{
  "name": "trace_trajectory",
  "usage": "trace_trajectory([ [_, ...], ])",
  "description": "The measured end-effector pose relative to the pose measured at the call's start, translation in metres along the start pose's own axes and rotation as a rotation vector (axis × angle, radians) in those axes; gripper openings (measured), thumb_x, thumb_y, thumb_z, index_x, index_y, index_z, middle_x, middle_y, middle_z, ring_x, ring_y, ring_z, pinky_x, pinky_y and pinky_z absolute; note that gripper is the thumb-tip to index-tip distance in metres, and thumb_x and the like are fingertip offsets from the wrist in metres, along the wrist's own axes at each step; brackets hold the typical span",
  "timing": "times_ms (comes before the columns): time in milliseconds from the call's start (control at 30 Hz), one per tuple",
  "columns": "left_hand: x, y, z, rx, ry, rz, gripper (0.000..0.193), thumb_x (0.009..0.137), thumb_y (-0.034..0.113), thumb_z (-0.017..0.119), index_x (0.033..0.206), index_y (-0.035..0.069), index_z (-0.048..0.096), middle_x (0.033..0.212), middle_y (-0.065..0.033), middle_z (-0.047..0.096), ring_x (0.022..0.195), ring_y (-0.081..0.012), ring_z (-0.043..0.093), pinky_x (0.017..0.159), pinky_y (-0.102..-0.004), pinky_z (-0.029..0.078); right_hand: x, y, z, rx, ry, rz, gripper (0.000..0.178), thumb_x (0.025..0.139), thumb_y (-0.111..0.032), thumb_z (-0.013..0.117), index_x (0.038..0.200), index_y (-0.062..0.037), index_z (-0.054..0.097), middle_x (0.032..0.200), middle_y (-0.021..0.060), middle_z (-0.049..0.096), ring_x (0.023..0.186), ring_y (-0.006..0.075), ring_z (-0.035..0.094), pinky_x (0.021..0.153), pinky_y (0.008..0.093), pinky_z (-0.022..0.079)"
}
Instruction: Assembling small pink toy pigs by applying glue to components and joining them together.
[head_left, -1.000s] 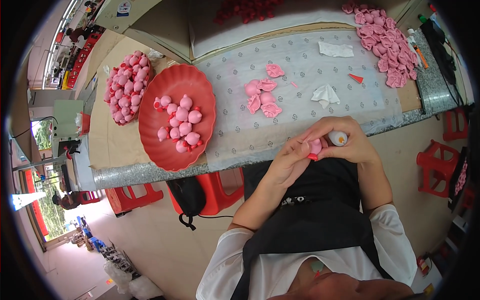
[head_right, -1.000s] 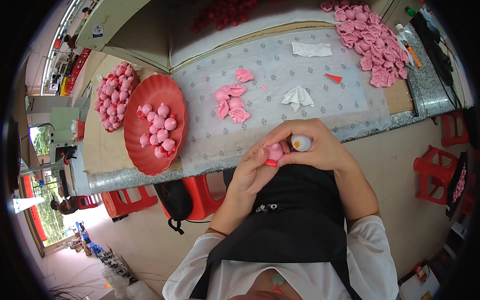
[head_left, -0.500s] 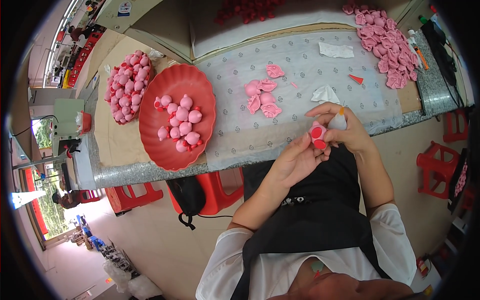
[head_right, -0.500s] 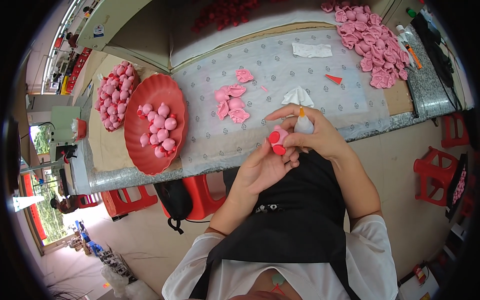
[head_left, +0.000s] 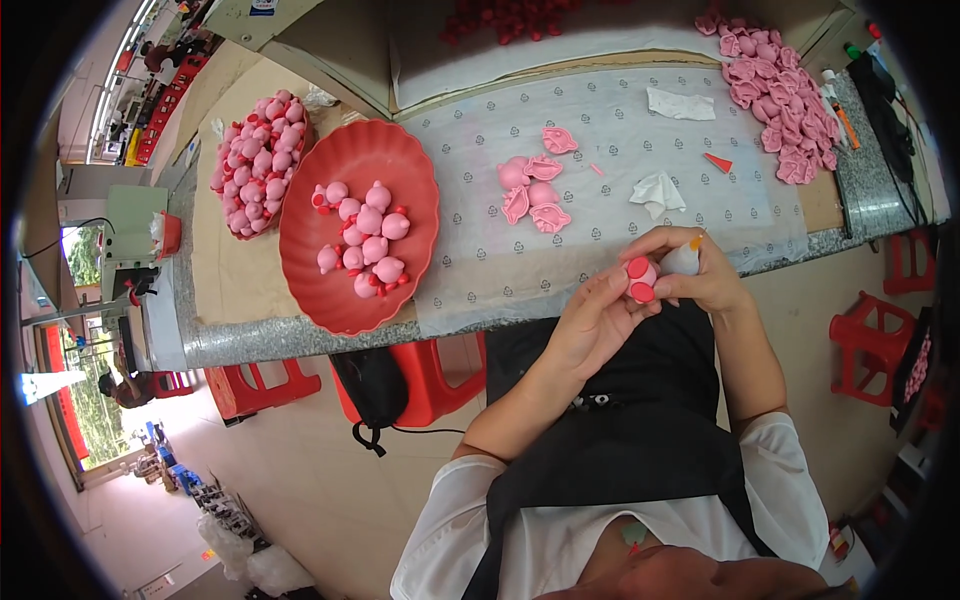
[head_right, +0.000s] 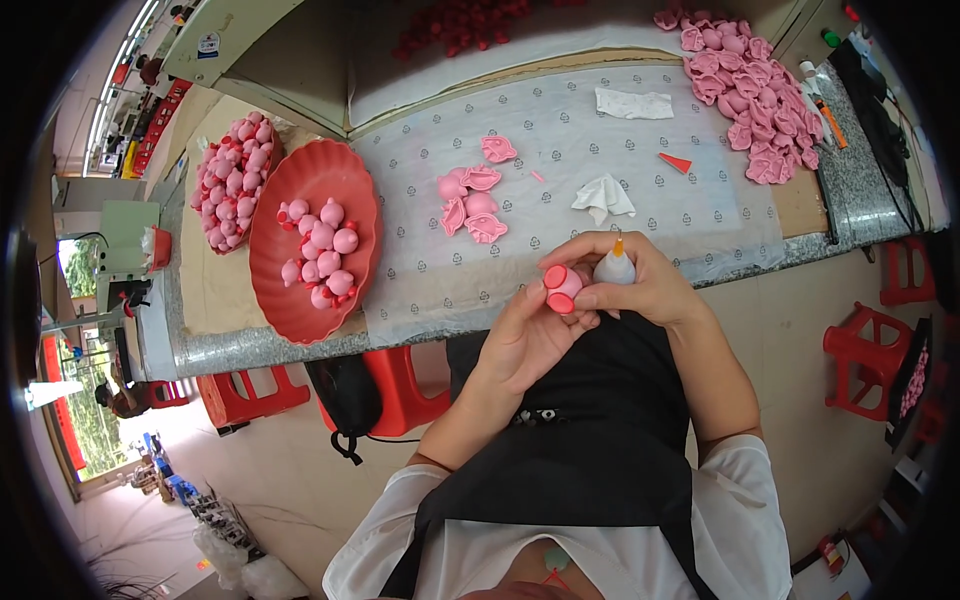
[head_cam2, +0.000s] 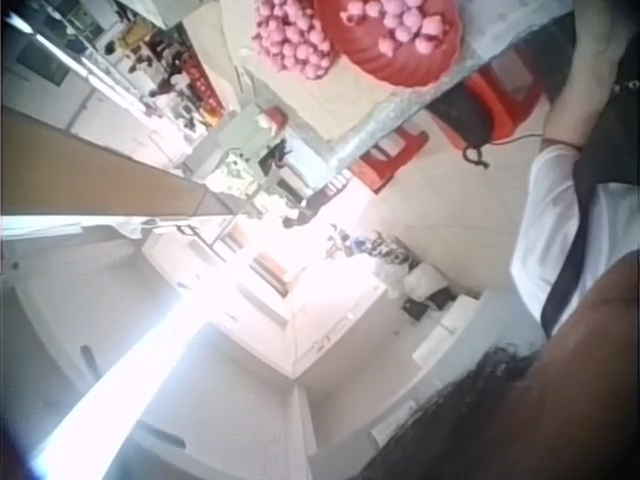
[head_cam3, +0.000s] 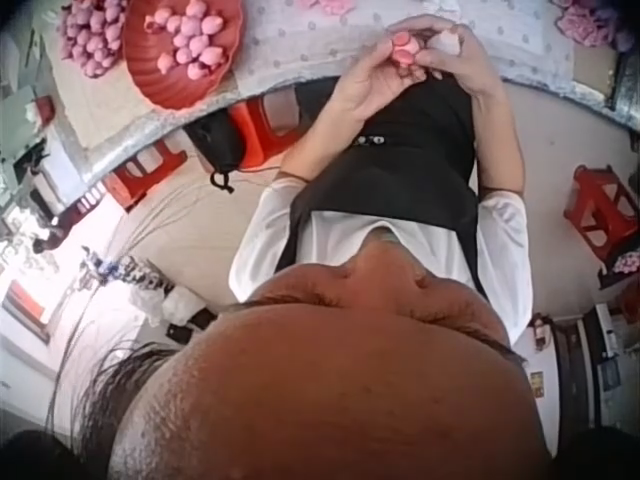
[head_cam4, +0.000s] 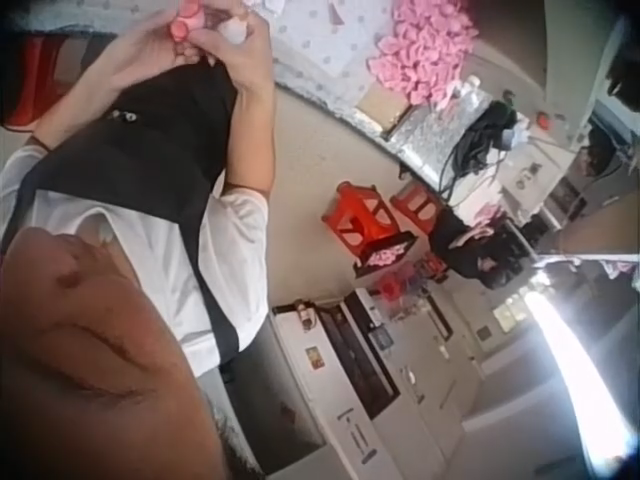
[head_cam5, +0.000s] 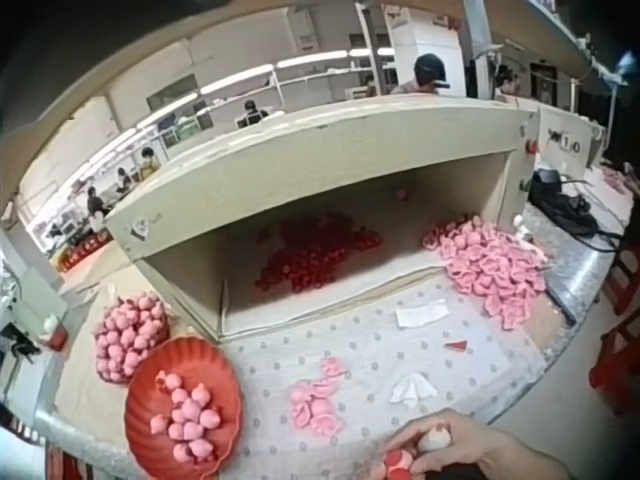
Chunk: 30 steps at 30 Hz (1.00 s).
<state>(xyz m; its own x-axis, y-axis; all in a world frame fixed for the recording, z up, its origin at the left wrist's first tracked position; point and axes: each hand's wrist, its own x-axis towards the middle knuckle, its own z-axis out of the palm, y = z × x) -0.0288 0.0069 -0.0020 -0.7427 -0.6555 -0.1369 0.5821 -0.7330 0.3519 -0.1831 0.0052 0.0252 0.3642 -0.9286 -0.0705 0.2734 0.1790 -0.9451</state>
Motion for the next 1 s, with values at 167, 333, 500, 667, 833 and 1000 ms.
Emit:
trace_trajectory([
  [167,-0.004,0.004,0.009,0.058,-0.027,0.036,0.035,0.08,0.024,0.048,0.101,-0.004,0.047,0.092,-0.0115,0.053,0.085,-0.0205,0.052,0.077,-0.0281,0.041,-0.002,0.003,-0.001,0.022,-0.042,-0.005,0.031,0.066,-0.013,0.059,0.093,0.002,0.054,0.067,0.003,0.054,0.05,0.0038,0.045,0.041,0.0146,0.032],
  [333,-0.005,0.003,0.005,0.14,-0.047,0.031,0.036,0.079,0.022,0.049,0.103,-0.004,0.046,0.093,-0.0114,0.052,0.087,-0.0209,0.052,0.077,-0.0279,0.04,-0.005,-0.007,0.009,0.143,0.05,0.083,0.028,0.061,-0.014,0.064,0.082,0.0019,0.055,0.077,0.0096,0.056,0.048,0.0075,0.044,0.04,0.0172,0.032],
  [500,-0.006,-0.003,-0.005,0.245,-0.013,0.093,0.035,0.079,0.021,0.05,0.105,-0.003,0.046,0.094,-0.0079,0.052,0.09,-0.0149,0.049,0.076,-0.0268,0.039,-0.008,0.005,0.003,0.117,0.023,-0.024,0.025,0.064,-0.01,0.062,0.085,0.0015,0.055,0.075,0.0071,0.055,0.054,0.0086,0.048,0.046,0.0182,0.035],
  [667,-0.002,-0.001,0.005,0.158,0.046,0.031,0.038,0.077,0.024,0.053,0.104,-0.002,0.046,0.094,-0.0062,0.051,0.086,-0.0126,0.049,0.076,-0.0266,0.039,-0.009,-0.005,0.0,0.103,-0.002,0.005,0.021,0.067,-0.002,0.059,0.087,0.003,0.054,0.075,0.0059,0.054,0.056,0.0096,0.05,0.049,0.0197,0.038],
  [833,-0.006,-0.006,0.003,0.117,-0.132,-0.009,0.043,0.076,0.034,0.055,0.105,0.003,0.045,0.09,-0.0035,0.047,0.08,-0.0115,0.046,0.072,-0.0245,0.038,-0.01,-0.018,0.008,-0.056,-0.104,-0.071,0.021,0.066,0.004,0.059,0.087,0.0044,0.054,0.079,0.0101,0.054,0.059,0.0123,0.052,0.053,0.0232,0.043],
  [1000,-0.01,0.001,0.002,0.123,-0.225,0.043,0.045,0.075,0.037,0.055,0.104,0.004,0.044,0.085,-0.0029,0.047,0.076,-0.0113,0.045,0.066,-0.0252,0.037,0.002,-0.022,0.012,-0.357,-0.188,-0.244,0.027,0.061,-0.001,0.067,0.086,0.0015,0.056,0.081,0.0093,0.055,0.065,0.0125,0.053,0.055,0.0233,0.043],
])
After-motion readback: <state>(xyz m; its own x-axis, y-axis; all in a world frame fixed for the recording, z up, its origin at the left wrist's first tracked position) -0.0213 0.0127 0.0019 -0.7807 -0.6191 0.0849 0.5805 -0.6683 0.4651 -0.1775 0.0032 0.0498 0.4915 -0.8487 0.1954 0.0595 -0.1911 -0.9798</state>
